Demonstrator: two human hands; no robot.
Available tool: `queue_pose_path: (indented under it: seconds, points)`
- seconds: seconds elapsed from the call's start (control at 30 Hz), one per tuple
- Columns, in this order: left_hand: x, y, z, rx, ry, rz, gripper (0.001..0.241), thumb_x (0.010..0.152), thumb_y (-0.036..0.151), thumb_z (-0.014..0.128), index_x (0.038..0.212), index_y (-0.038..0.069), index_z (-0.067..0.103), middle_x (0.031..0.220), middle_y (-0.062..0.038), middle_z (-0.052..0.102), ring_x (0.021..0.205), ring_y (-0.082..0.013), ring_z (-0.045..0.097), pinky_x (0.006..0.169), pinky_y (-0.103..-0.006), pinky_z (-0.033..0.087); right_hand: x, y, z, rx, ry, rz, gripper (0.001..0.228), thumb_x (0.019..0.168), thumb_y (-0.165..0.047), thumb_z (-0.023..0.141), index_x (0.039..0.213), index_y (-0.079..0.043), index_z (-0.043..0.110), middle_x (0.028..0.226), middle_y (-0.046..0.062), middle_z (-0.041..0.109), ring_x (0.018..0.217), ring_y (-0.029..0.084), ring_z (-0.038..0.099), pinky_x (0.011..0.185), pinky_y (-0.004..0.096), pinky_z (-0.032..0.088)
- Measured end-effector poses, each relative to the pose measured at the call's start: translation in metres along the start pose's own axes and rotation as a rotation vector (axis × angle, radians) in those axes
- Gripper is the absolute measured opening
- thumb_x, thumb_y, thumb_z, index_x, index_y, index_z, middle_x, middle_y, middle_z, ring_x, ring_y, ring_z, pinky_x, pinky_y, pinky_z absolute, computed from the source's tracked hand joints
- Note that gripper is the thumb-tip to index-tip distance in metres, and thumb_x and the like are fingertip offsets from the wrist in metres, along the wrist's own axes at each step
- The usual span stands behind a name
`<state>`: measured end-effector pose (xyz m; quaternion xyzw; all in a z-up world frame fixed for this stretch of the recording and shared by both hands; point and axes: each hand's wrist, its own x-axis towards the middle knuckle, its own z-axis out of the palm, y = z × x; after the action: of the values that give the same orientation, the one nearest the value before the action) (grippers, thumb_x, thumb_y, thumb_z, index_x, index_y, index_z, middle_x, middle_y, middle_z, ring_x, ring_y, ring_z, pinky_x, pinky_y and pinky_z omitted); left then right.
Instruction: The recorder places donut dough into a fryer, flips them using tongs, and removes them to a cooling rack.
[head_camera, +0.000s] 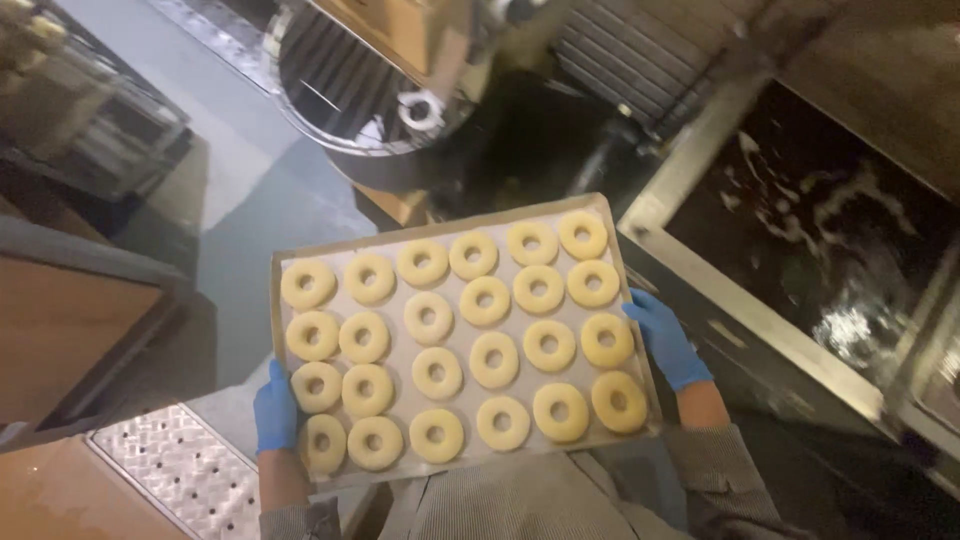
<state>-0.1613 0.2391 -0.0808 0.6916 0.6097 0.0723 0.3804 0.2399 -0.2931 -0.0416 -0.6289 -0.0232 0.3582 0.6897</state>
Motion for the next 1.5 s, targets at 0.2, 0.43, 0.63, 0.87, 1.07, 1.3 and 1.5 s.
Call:
queue_pose_path:
  seconds: [0.2,0.43,0.63,0.87,1.07,1.3,1.5]
  points:
    - [-0.106,0.002,0.034,-0.078,-0.038,0.004,0.077,0.106,0.062,0.04,0.113,-0.009,0.07,0.108,-0.029,0.071,0.099,-0.0376,0.066,0.088,-0.0486,0.049,-0.077,0.021,-0.09,-0.308,0.049,-0.021,0.049,0.096,-0.024,0.062,0.138,0.002,0.062,0.125,0.007,0.07,0.112,0.015,0.064,0.098,0.033,0.051]
    - [-0.221,-0.017,0.102,-0.014,0.045,-0.061,0.076,0.11,0.059,0.037,0.116,-0.009,0.07,0.114,-0.035,0.07,0.107,-0.0431,0.066,0.093,-0.0501,0.048,-0.109,0.047,-0.197,-0.324,0.035,0.079,0.046,0.095,-0.03,0.064,0.125,0.004,0.067,0.116,0.011,0.073,0.103,0.018,0.067,0.091,0.036,0.054]
    - [-0.317,-0.132,0.217,0.279,0.072,0.11,0.06,0.111,0.048,0.027,0.13,0.003,0.061,0.108,-0.037,0.068,0.101,-0.0548,0.063,0.087,-0.0584,0.047,-0.109,0.078,-0.32,-0.458,-0.068,0.022,0.046,0.091,-0.031,0.069,0.122,0.002,0.069,0.112,0.009,0.075,0.099,0.015,0.067,0.089,0.033,0.055]
    - [-0.456,-0.181,0.312,0.195,0.27,-0.01,0.06,0.119,0.05,0.034,0.126,-0.001,0.065,0.103,-0.035,0.071,0.103,-0.0515,0.068,0.086,-0.0583,0.051,-0.049,0.131,-0.427,-0.526,-0.18,0.079,0.042,0.1,-0.028,0.075,0.119,0.009,0.065,0.102,0.019,0.067,0.092,0.014,0.058,0.081,0.037,0.051]
    - [-0.504,-0.181,0.378,0.188,0.349,0.028,0.063,0.108,0.043,0.029,0.142,-0.003,0.055,0.099,-0.036,0.069,0.089,-0.0551,0.066,0.076,-0.0623,0.048,-0.009,0.114,-0.43,-0.475,-0.194,-0.095,0.053,0.093,-0.026,0.072,0.135,0.003,0.061,0.123,0.012,0.07,0.107,0.019,0.067,0.092,0.033,0.053]
    - [-0.536,-0.144,0.423,-0.008,0.369,-0.199,0.079,0.113,0.057,0.024,0.107,-0.008,0.067,0.098,-0.039,0.066,0.093,-0.0572,0.063,0.083,-0.0625,0.045,-0.01,0.146,-0.483,-0.596,0.135,-0.386,0.047,0.097,-0.031,0.065,0.131,0.0,0.067,0.127,0.016,0.073,0.115,0.021,0.07,0.101,0.035,0.052]
    - [-0.564,-0.092,0.412,-0.165,0.382,-0.272,0.089,0.109,0.064,0.025,0.094,-0.013,0.067,0.092,-0.038,0.066,0.089,-0.0554,0.065,0.081,-0.0614,0.047,0.004,0.205,-0.492,-1.006,0.217,-0.261,0.039,0.091,-0.038,0.064,0.103,-0.004,0.078,0.103,0.023,0.074,0.099,0.038,0.071,0.089,0.044,0.054]
